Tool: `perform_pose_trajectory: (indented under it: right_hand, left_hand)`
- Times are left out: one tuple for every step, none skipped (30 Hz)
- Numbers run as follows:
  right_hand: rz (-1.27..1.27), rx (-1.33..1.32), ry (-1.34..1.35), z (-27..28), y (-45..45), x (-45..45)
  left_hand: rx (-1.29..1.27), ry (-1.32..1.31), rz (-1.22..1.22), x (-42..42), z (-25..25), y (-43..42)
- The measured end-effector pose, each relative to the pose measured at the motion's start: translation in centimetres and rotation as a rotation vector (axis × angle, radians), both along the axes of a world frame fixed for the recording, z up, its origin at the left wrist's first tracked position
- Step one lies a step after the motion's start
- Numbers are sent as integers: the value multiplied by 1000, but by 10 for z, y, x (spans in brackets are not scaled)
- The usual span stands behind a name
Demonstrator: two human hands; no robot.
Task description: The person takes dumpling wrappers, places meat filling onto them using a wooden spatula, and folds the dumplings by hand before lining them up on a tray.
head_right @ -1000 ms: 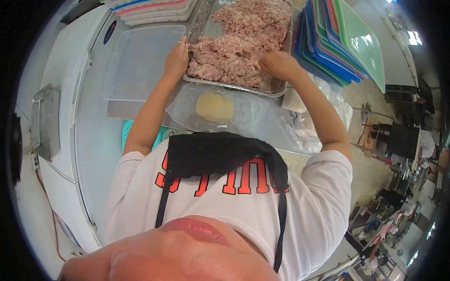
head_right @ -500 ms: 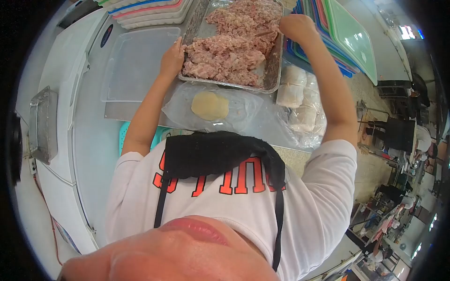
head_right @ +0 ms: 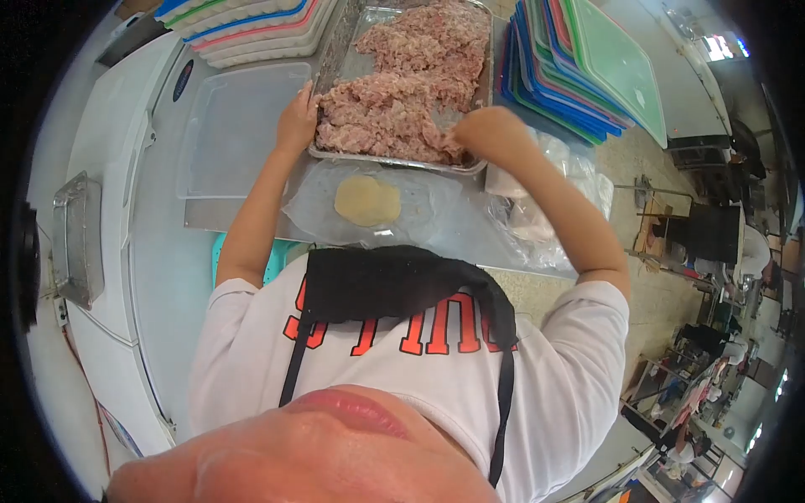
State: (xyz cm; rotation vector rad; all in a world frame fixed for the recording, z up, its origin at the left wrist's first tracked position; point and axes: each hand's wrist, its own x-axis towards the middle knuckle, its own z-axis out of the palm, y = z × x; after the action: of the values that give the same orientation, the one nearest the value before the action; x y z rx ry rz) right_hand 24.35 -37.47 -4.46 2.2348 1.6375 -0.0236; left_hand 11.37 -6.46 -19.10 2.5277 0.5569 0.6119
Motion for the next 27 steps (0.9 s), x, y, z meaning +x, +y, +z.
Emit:
perform_pose_trajectory:
  right_hand:
    - [-109, -57, 4, 28, 6, 7]
    - [-215, -116, 10, 52, 11, 15]
    - [-220, -27, -18, 69, 13, 25]
    - [-226, 61, -46, 79, 11, 36]
    - [-222, 120, -46, 77, 11, 54]
    - [-218, 178, -46, 72, 15, 79]
    - [-216, 236, -44, 66, 22, 104]
    - [-198, 255, -44, 52, 28, 128]
    - [-178, 274, -45, 31, 36, 151]
    - [-155, 293, -47, 12, 44, 167]
    - [-246, 258, -55, -4, 55, 175]
    - [-338, 223, -64, -18, 67, 179]
    - [-432, 188, -74, -34, 78, 180]
    - [-423, 219, -14, -57, 86, 177]
    - [-417, 248, 46, -73, 97, 170]
    - [-295, 193, -12, -75, 106, 155]
    - [-176, 214, 66, -62, 110, 131]
    - [-114, 166, 95, -57, 112, 112]
    - [-50, 120, 121, -53, 115, 98]
    - [14, 74, 144, -49, 114, 86]
    - [21, 49, 145, -44, 107, 73]
    - [28, 26, 141, -38, 101, 62]
    - [39, 2, 133, -34, 96, 55]
    - [91, 19, 157, -31, 86, 51]
    - [145, 36, 182, -29, 73, 51]
    - [201, 54, 208, -28, 64, 54]
    - [154, 35, 185, -19, 58, 58]
  left_hand:
    - [8, -20, -3, 2, -6, 2]
    - [15, -38, -4, 2, -9, 3]
    - [0, -9, 16, 1, -5, 1]
    - [-7, -12, 23, 1, -3, 0]
    - [-15, -13, 29, 1, -2, -1]
    - [-23, -14, 34, 1, -2, -2]
    - [-35, -13, 32, 1, -2, -2]
    - [-47, -13, 31, 1, -2, -2]
    - [-59, -15, 33, 0, -2, -2]
    - [-68, -6, 36, 0, -2, -2]
    - [-76, 1, 40, 0, -1, -2]
    - [-85, 8, 43, 0, 0, -2]
    - [-90, 2, 43, 0, 1, -2]
    - [-95, -3, 40, 0, 2, -2]
    - [-100, -6, 33, 1, 2, -2]
    - [-88, -15, 34, 3, 3, -1]
    - [-78, -20, 36, 3, 3, -1]
    - [-70, -21, 37, 1, 1, -2]
    - [-69, -29, 35, 0, -1, -2]
    - [-66, -40, 33, 1, -2, 0]
    - [-64, -50, 26, 1, -4, 0]
    - [-64, -51, 21, 2, -2, 0]
    - [-65, -56, 19, 2, -2, 1]
    - [-70, -56, 19, 1, -2, -1]
    - [-71, -55, 17, 0, -2, -2]
    - [-73, -55, 16, 0, -2, -2]
    - [-73, -55, 14, 0, -1, -2]
